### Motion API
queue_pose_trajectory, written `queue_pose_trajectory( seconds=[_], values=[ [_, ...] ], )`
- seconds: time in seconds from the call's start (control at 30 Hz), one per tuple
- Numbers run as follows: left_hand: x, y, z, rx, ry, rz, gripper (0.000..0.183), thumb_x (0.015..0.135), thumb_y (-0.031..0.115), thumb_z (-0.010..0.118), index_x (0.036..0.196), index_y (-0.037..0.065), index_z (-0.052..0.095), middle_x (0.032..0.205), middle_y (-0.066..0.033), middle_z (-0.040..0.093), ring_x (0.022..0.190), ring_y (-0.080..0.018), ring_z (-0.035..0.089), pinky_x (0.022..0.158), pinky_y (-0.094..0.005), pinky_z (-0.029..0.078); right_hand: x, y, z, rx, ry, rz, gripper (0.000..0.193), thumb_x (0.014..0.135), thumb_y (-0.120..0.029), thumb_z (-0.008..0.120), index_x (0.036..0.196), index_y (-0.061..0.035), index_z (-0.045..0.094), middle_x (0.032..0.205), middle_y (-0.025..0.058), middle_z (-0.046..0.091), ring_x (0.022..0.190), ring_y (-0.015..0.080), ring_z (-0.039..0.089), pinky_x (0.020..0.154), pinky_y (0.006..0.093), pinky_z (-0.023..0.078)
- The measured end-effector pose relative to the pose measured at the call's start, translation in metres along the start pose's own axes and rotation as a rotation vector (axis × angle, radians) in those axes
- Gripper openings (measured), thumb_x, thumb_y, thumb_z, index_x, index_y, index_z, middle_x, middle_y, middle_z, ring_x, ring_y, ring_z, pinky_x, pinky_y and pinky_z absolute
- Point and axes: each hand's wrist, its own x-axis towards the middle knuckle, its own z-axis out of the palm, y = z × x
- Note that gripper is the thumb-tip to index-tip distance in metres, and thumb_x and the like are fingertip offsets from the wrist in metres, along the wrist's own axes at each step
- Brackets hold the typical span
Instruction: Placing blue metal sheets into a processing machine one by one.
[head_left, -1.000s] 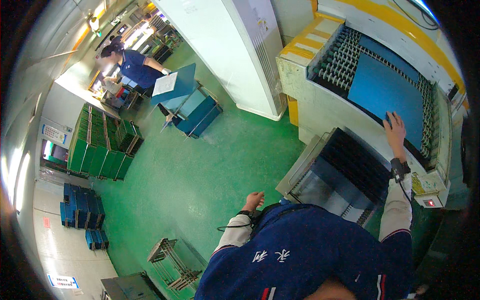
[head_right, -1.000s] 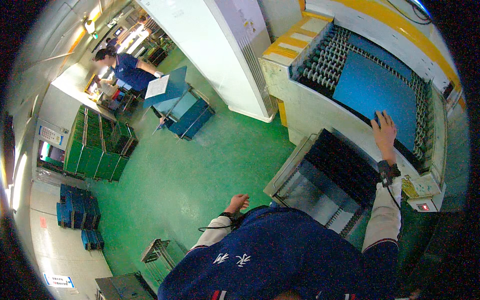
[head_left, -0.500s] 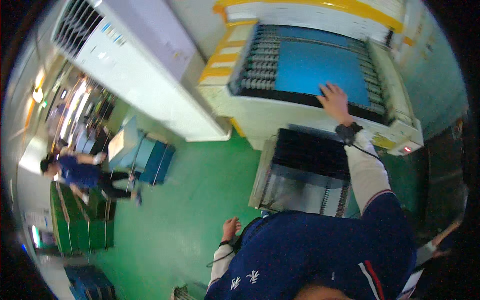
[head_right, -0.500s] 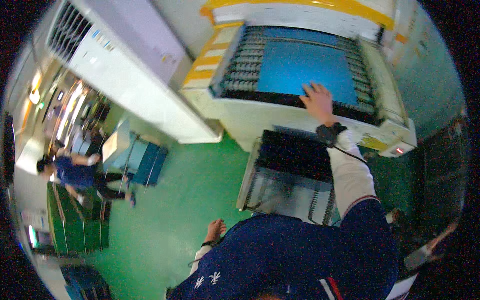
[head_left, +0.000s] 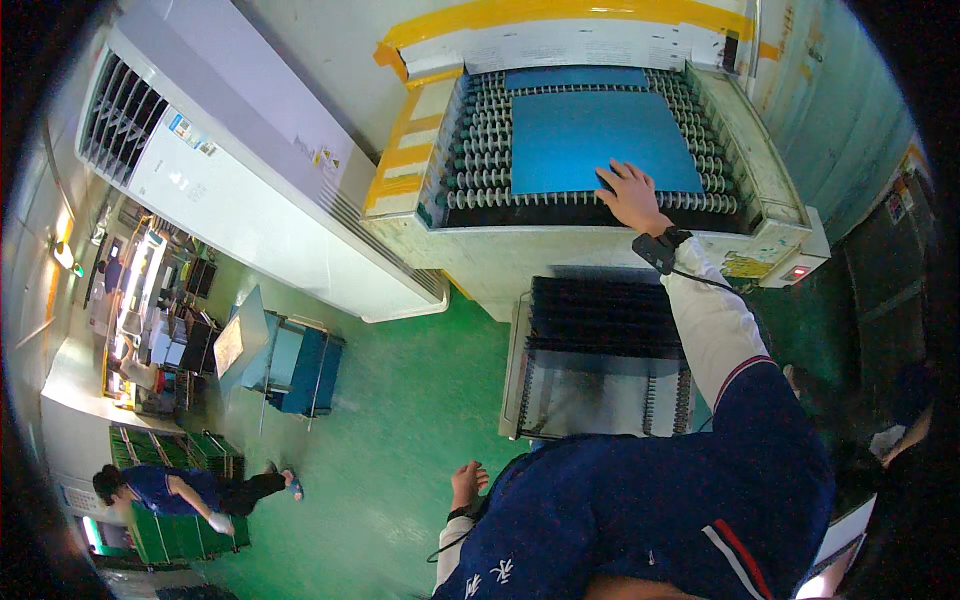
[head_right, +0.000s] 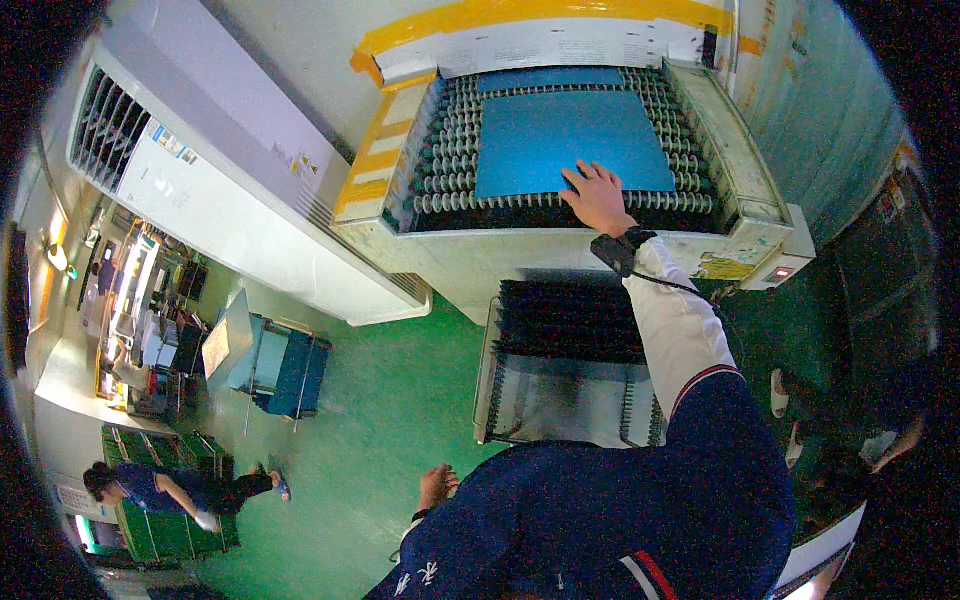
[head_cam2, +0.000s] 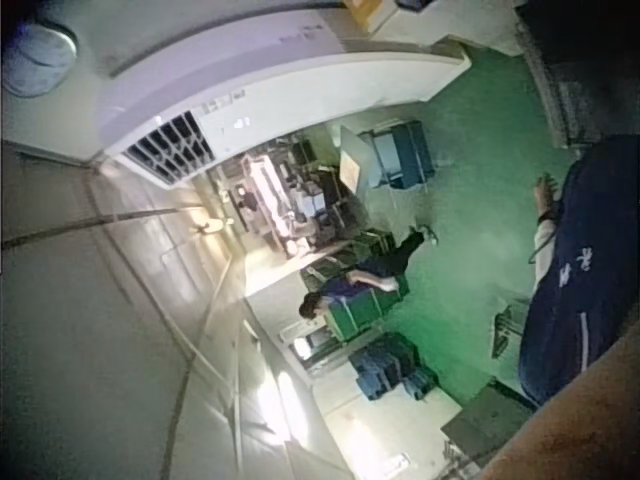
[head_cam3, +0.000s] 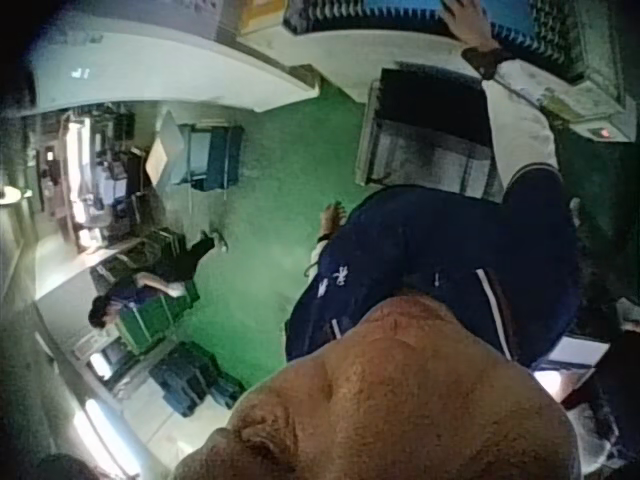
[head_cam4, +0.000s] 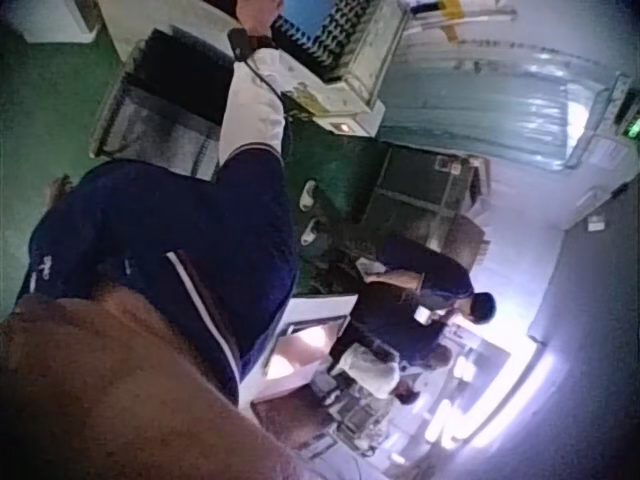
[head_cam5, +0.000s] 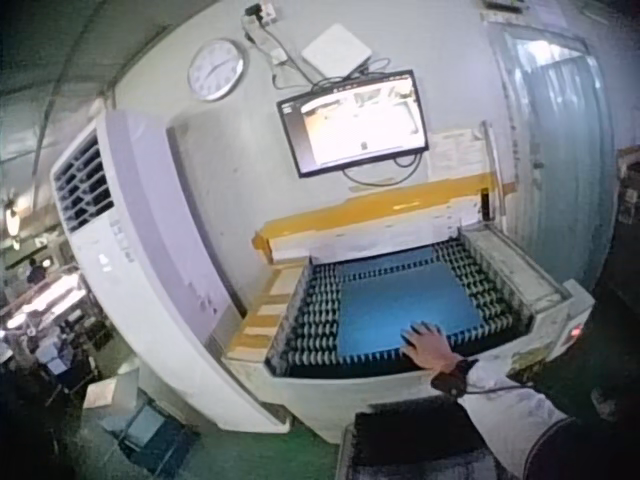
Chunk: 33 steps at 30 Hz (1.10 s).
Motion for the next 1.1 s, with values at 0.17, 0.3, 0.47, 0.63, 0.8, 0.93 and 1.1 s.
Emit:
queue_pose_trajectory(
  seconds=[0.17,0.3,0.47,0.63,0.8,0.93,1.1],
  values=[
    [-0.007,0.002,0.01,0.028,0.072,-0.006,0.022,0.085,0.02,0.055,0.091,-0.001,0.055,0.065,-0.0075,0.055,0.051,-0.0187,0.055,0.044,-0.0286,0.043,0.008,-0.007,0.002,0.022,-0.029,0.008,0.045,0.084,-0.037,0.054,0.125,-0.0205,0.049,0.134,0.011,0.04,0.125,0.0338,0.033,0.101,0.0503,0.025],
    [-0.01,0.004,0.015,0.071,0.106,0.006,0.022,0.084,0.02,0.055,0.093,-0.001,0.056,0.066,-0.0079,0.056,0.051,-0.0182,0.055,0.045,-0.0282,0.044,0.01,-0.007,0.006,0.048,-0.021,0.008,0.045,0.083,-0.037,0.054,0.125,-0.0206,0.048,0.134,0.0113,0.04,0.125,0.034,0.033,0.101,0.0509,0.024],
    [-0.009,0.007,0.016,0.06,0.064,0.043,0.021,0.083,0.017,0.056,0.093,-0.002,0.056,0.068,-0.0082,0.057,0.051,-0.0172,0.055,0.045,-0.0276,0.043,0.017,-0.004,0.008,0.038,0.011,-0.009,0.044,0.083,-0.037,0.054,0.123,-0.0179,0.05,0.132,0.0126,0.042,0.122,0.0349,0.036,0.099,0.0518,0.027],
    [-0.01,-0.003,0.002,0.428,-0.047,0.444,0.02,0.085,0.015,0.054,0.092,-0.004,0.054,0.067,-0.0082,0.055,0.051,-0.0155,0.053,0.045,-0.0268,0.041,0.02,0.003,0.014,0.016,0.077,-0.089,0.044,0.083,-0.038,0.054,0.12,-0.0139,0.052,0.129,0.0148,0.045,0.117,0.0364,0.041,0.095,0.0523,0.033],
    [-0.011,0.007,0.018,0.0,0.011,0.027,0.024,0.088,0.02,0.053,0.094,-0.003,0.053,0.067,-0.007,0.054,0.051,-0.0156,0.051,0.044,-0.0273,0.04,-0.006,-0.008,-0.001,0.174,0.131,-0.139,0.042,0.082,-0.037,0.056,0.116,-0.0111,0.055,0.118,0.0151,0.053,0.11,0.0337,0.048,0.091,0.0459,0.039],
    [-0.009,0.009,0.02,0.046,-0.015,0.015,0.025,0.087,0.022,0.055,0.095,-0.002,0.053,0.066,-0.0062,0.054,0.051,-0.0156,0.051,0.044,-0.0273,0.04,-0.057,-0.032,-0.029,0.543,0.088,-0.158,0.031,0.084,-0.03,0.057,0.105,-0.0071,0.06,0.098,0.0139,0.062,0.091,0.0295,0.058,0.077,0.0379,0.046],
    [0.01,0.011,0.012,0.074,-0.053,0.013,0.026,0.086,0.024,0.057,0.094,0.0,0.055,0.067,-0.0062,0.055,0.052,-0.015,0.053,0.045,-0.0263,0.042,-0.108,-0.026,-0.027,0.615,-0.147,-0.087,0.029,0.083,-0.03,0.057,0.093,-0.0035,0.062,0.084,0.0152,0.064,0.078,0.0324,0.061,0.067,0.0377,0.047]
  ],
)
